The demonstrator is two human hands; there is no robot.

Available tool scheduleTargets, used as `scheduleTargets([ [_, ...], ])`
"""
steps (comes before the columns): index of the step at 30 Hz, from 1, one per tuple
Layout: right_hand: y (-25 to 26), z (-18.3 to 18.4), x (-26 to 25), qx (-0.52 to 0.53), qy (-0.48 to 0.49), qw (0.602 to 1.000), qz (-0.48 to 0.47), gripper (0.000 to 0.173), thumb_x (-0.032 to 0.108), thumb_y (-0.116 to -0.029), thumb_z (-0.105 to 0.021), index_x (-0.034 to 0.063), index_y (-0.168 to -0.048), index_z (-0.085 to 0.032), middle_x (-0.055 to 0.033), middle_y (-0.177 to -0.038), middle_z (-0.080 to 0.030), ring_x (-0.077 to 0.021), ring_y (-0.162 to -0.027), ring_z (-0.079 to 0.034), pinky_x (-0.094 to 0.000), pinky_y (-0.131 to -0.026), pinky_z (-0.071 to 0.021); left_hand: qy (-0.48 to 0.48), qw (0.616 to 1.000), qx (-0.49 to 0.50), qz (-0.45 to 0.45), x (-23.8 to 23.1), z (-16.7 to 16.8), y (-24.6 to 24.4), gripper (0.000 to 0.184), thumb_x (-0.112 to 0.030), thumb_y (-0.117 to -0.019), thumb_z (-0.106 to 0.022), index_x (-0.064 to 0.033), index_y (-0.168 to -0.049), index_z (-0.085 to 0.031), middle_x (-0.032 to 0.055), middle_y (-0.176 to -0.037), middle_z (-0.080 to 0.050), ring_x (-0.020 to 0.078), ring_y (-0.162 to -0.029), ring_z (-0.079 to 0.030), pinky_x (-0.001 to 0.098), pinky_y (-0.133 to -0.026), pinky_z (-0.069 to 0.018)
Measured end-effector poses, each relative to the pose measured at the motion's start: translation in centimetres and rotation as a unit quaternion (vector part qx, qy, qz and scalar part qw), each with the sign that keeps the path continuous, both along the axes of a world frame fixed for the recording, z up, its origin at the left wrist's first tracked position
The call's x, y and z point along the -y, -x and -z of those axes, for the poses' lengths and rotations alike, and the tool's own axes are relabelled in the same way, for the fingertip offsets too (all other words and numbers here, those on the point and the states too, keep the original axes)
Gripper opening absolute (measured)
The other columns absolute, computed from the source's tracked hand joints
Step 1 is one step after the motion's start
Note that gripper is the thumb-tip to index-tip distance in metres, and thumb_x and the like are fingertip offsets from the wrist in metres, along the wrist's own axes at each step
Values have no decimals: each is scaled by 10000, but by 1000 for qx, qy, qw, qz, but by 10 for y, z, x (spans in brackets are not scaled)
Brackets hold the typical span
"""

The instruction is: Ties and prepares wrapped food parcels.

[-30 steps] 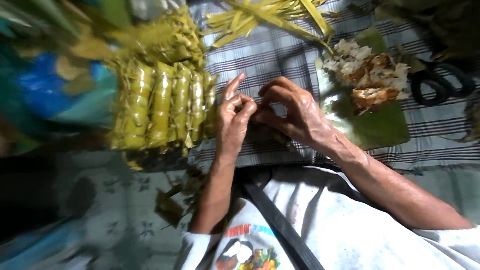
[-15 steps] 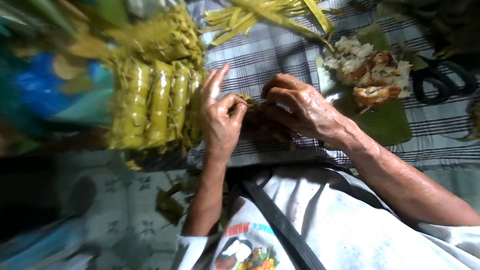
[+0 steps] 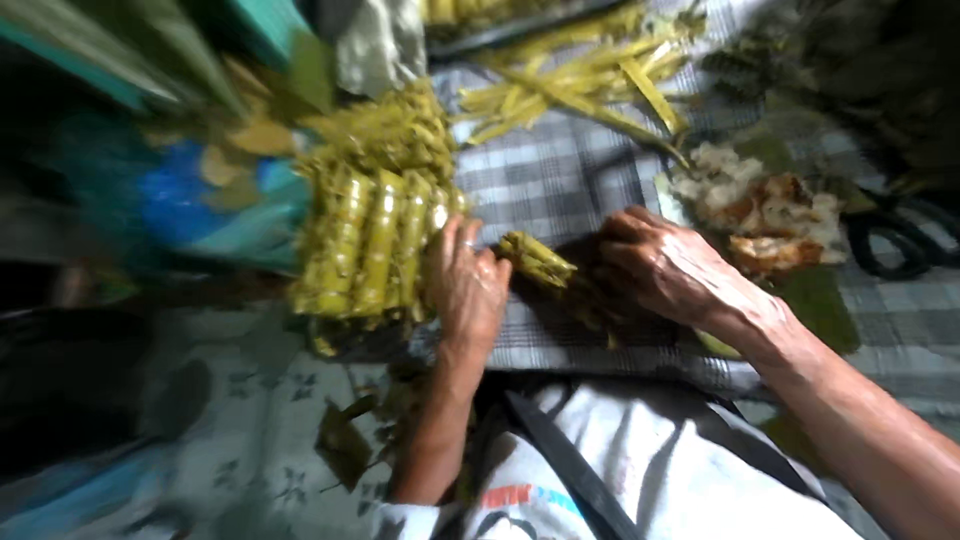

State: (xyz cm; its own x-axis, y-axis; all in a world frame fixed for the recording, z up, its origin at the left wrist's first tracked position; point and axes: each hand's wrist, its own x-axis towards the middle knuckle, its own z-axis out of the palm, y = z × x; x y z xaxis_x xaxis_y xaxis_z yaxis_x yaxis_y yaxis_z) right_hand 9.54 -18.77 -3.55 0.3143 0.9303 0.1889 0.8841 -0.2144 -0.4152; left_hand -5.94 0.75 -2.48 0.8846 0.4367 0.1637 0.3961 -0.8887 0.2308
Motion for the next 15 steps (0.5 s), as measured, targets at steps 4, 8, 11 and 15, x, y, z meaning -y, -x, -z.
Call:
scheduleTargets([
  [4, 17, -18, -10, -71, -3, 996, 50, 414, 385, -983, -583, 31, -1173, -682, -192, -1029, -677, -385, -887, -697, -563, -682, -563, 39, 998, -33, -27, 4, -17, -3, 163, -100, -908, -714, 24, -1012, -735, 202, -1407, -582, 383, -1344, -519, 495, -1077, -457],
  [8, 52, -8, -31, -18, 12, 998, 63, 739, 322, -840, -768, 87, -1496, -521, -242, -1141, -670, -436, -955, -693, -541, -691, -574, 48, 992, 116, 6, 6, -9, 7, 295, 6, -891, -610, -21, -1159, -730, 171, -1455, -572, 328, -1242, -626, 433, -1014, -520],
  [11, 49, -8, -37, -97, 26, 992, 73, 775, 203, -811, -759, 79, -1524, -481, -246, -1167, -663, -432, -972, -689, -572, -731, -567, 57, 973, 223, 13, 9, -1, 19, 271, -22, -885, -617, -25, -1125, -744, 193, -1375, -624, 259, -1192, -662, 323, -991, -540],
  [15, 11, -25, -38, -393, -4, 917, 72, 657, 239, -866, -650, 105, -1486, -482, -30, -1035, -682, -90, -798, -655, -292, -693, -565, 130, 943, 303, 42, 10, 17, 32, 252, -102, -958, -580, 48, -1127, -693, 272, -1352, -598, 260, -1290, -595, 302, -1095, -475],
])
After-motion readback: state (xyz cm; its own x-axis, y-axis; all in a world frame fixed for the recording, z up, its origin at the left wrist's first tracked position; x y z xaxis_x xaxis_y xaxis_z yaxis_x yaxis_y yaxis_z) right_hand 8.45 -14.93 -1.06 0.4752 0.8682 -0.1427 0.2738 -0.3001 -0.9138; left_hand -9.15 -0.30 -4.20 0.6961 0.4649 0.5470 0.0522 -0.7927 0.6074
